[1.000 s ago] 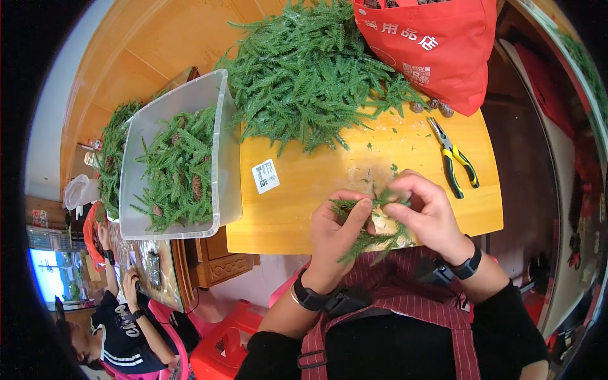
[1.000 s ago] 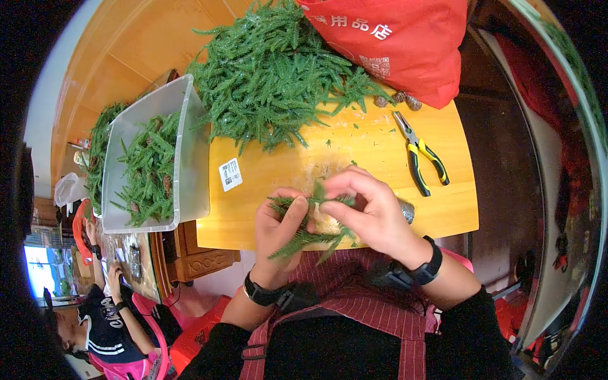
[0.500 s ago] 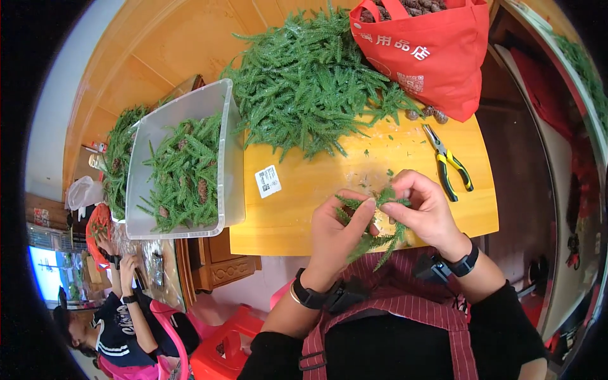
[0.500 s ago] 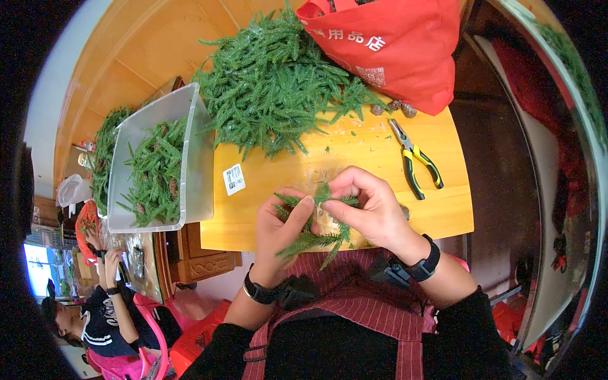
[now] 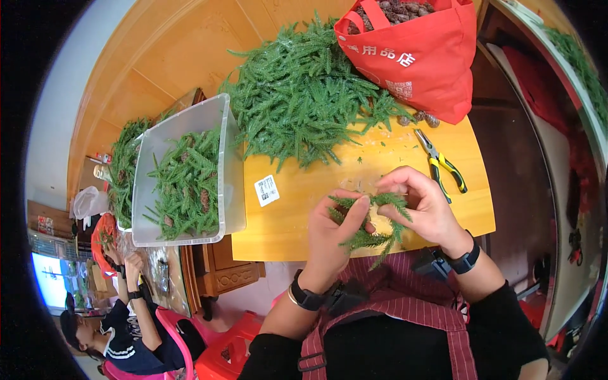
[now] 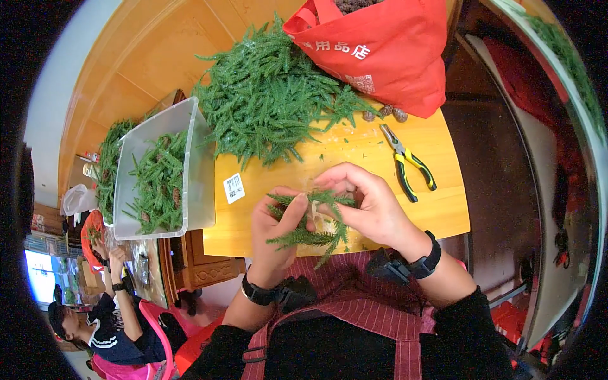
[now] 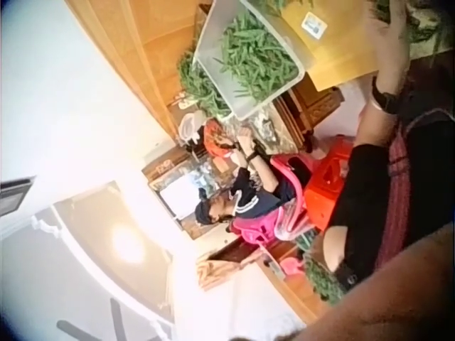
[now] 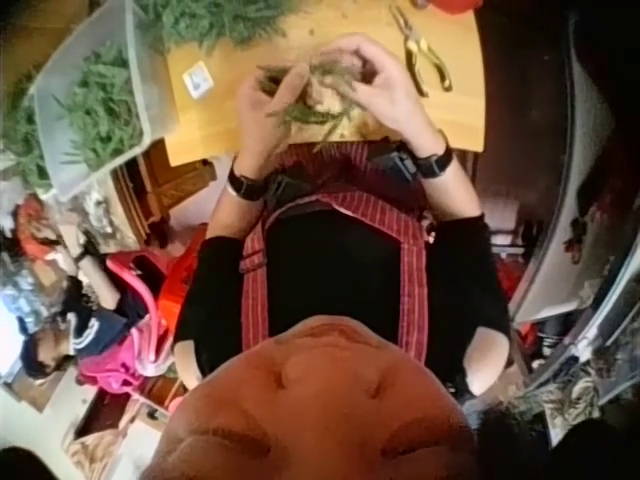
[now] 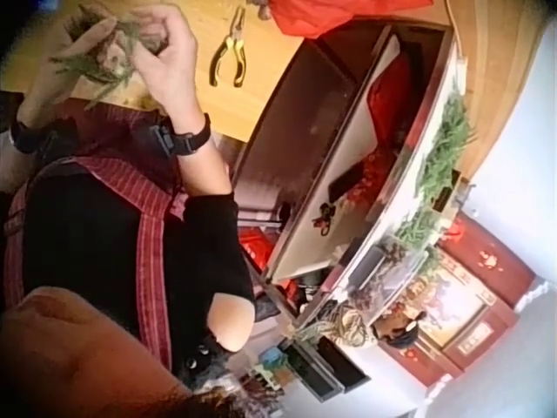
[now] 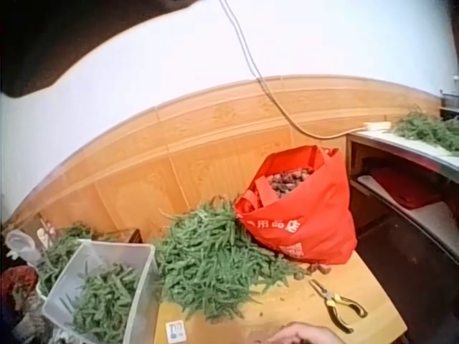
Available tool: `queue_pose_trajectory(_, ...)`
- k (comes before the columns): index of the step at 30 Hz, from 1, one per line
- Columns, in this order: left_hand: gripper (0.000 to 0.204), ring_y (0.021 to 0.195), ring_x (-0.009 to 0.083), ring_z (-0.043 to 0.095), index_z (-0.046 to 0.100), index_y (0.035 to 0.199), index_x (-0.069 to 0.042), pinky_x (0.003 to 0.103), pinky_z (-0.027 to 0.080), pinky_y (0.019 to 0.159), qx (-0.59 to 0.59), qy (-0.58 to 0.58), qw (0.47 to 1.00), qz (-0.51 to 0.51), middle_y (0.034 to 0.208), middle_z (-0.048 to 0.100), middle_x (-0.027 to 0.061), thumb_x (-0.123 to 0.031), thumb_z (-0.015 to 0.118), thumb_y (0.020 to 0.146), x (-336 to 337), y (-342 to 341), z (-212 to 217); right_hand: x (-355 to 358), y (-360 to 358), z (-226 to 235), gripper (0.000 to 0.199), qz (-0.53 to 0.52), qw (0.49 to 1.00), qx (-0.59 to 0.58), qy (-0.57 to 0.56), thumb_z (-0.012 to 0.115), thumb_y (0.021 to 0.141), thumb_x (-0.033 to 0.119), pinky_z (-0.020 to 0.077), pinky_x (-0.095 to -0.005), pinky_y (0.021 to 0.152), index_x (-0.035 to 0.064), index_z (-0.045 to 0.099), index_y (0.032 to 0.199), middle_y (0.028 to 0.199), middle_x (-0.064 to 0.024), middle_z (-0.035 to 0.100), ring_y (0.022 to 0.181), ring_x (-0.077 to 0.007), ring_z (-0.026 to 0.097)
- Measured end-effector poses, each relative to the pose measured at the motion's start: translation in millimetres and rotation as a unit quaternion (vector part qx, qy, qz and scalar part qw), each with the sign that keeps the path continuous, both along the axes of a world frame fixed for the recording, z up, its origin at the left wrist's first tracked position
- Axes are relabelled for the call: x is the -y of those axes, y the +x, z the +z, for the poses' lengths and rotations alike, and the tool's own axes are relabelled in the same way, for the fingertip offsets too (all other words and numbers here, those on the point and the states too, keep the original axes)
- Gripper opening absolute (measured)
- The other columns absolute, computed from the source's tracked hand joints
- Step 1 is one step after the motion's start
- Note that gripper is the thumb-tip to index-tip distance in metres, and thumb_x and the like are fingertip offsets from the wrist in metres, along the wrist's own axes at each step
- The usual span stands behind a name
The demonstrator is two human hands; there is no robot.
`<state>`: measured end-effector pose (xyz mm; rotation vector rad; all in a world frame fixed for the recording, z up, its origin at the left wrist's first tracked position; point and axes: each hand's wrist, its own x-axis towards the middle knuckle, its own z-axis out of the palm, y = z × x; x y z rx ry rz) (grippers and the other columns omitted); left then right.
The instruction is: Trimming green plant sprigs with pliers and sorting them into a plastic container.
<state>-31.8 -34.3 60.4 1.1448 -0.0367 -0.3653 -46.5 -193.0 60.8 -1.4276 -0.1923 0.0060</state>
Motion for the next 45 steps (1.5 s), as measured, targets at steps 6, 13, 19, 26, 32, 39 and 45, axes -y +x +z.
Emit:
queue_pose_trajectory(6, 0.011, 0.062, 0.0099, 0.056, 0.053, 0.092, 0.001, 0.022, 0.048, 0.056, 0.095, 0.041, 0.995, -0.002, 0.077, 0.054, 0.0045, -0.005, 0.057, 0.083, -2, -3, 2, 10, 2, -3, 0.027, 0.041, 0.996, 0.077, -0.022, 0.06, 0.073, -0.006, 0.0432, -0.0253, 0.08, -0.0007, 0.053, 0.098, 0.095, -0.0073, 0.051, 0.087, -0.0135, 0.053)
queue_pose_trajectory(13, 0.008, 0.072, 0.0098, 0.056, 0.058, 0.088, 0.002, 0.02, 0.048, 0.058, 0.21, 0.108, 0.972, 0.007, 0.082, 0.05, 0.0053, -0.001, 0.058, 0.08, -5, -2, 3, 20, -2, 11, 0.029, 0.154, 0.984, 0.006, 0.087, 0.059, 0.072, -0.001, 0.0397, -0.0316, 0.087, -0.0015, 0.052, 0.1, 0.097, -0.0097, 0.052, 0.09, -0.0196, 0.053)
queue_pose_trajectory(19, 0.009, 0.067, 0.0129, 0.054, 0.058, 0.082, 0.001, 0.022, 0.044, 0.06, 0.367, 0.236, 0.9, 0.017, 0.077, 0.051, 0.006, 0.005, 0.06, 0.074, -8, -1, 5, 26, -2, 22, 0.018, 0.137, 0.986, -0.089, 0.041, 0.049, 0.081, 0.007, 0.0396, -0.0245, 0.078, 0.0, 0.052, 0.098, 0.09, -0.0029, 0.054, 0.083, -0.0122, 0.052)
queue_pose_trajectory(26, 0.013, 0.069, 0.0148, 0.053, 0.061, 0.081, -0.001, 0.023, 0.042, 0.058, 0.436, 0.257, 0.862, 0.022, 0.076, 0.055, 0.0069, 0.004, 0.063, 0.07, -5, -1, 10, 24, -5, 20, 0.01, 0.157, 0.983, -0.092, -0.033, 0.052, 0.082, 0.006, 0.0405, -0.0195, 0.07, -0.0006, 0.055, 0.089, 0.082, 0.0002, 0.056, 0.076, -0.0055, 0.05)
queue_pose_trajectory(32, 0.01, 0.07, 0.0151, 0.053, 0.061, 0.08, -0.001, 0.023, 0.044, 0.058, 0.384, 0.257, 0.887, -0.004, 0.076, 0.056, 0.0071, 0.003, 0.064, 0.071, -5, -3, 7, 25, -6, 20, 0.009, 0.166, 0.978, -0.127, -0.001, 0.058, 0.079, 0.002, 0.0415, -0.0201, 0.072, -0.0003, 0.056, 0.087, 0.083, -0.0004, 0.057, 0.078, -0.0059, 0.051)
queue_pose_trajectory(39, 0.007, 0.065, 0.0117, 0.054, 0.057, 0.084, 0.001, 0.022, 0.045, 0.058, 0.245, 0.172, 0.953, -0.052, 0.077, 0.053, 0.0053, -0.001, 0.06, 0.078, -2, -6, 8, 23, -5, 15, 0.01, 0.171, 0.973, -0.144, 0.054, 0.062, 0.076, 0.001, 0.041, -0.0194, 0.067, 0.0011, 0.056, 0.084, 0.077, 0.0025, 0.053, 0.072, -0.0043, 0.049)
queue_pose_trajectory(45, 0.008, 0.062, 0.0114, 0.055, 0.055, 0.086, 0.0, 0.023, 0.045, 0.056, 0.06, 0.062, 0.992, -0.088, 0.074, 0.055, 0.0053, -0.004, 0.058, 0.08, -2, -5, 6, 24, -8, 21, 0.008, 0.126, 0.985, -0.053, -0.101, 0.061, 0.077, 0.001, 0.0404, -0.021, 0.063, -0.0006, 0.054, 0.081, 0.071, 0.0011, 0.054, 0.07, -0.0046, 0.049)
